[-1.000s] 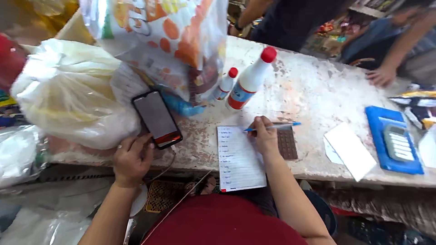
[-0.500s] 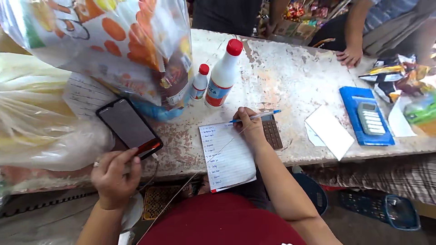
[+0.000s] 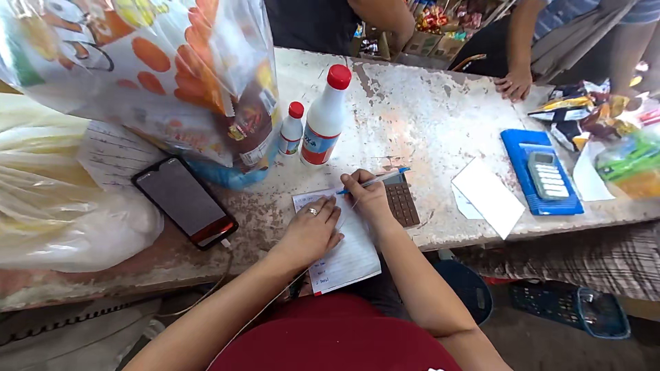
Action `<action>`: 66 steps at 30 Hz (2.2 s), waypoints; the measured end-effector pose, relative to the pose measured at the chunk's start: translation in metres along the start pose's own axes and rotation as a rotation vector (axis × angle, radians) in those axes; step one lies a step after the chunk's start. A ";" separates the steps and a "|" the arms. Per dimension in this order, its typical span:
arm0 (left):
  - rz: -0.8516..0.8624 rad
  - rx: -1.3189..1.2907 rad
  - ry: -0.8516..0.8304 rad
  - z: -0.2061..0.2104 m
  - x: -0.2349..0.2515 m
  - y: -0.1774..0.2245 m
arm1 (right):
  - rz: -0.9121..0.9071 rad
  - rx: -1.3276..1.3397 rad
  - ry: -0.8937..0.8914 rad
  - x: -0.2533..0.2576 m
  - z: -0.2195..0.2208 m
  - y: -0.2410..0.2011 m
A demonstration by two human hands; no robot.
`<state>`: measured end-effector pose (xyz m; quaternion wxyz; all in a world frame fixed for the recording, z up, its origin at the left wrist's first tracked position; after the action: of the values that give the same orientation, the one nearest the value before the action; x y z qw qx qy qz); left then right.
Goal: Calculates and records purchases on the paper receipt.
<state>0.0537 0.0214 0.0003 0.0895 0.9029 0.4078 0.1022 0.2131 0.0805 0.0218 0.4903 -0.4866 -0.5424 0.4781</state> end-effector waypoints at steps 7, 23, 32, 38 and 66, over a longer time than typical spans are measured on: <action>-0.012 0.043 -0.128 0.000 -0.005 0.016 | -0.052 -0.217 -0.005 0.004 0.011 0.002; -0.107 0.065 -0.185 0.003 -0.002 0.041 | -0.106 -0.287 0.022 0.003 0.013 0.007; -0.132 0.084 -0.322 -0.003 0.006 0.048 | -0.067 -0.320 0.002 0.006 0.011 0.005; -0.130 0.087 -0.287 0.001 0.010 0.052 | -0.062 -0.271 0.028 0.007 0.002 0.004; -0.110 0.109 -0.293 0.003 0.011 0.054 | -0.069 -0.317 0.010 0.007 0.005 0.007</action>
<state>0.1002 -0.0059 0.0119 0.1043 0.8880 0.4441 -0.0581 0.2084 0.0881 0.0151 0.4261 -0.5412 -0.6252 0.3669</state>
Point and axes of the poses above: each hand's wrist, its own x-axis towards the middle knuckle, its own z-axis out of the palm, y = z × x, the point moved 3 cm from there along x, towards the middle knuckle, and after that the axes turned 8 degrees about x, right-handed, at the moved point
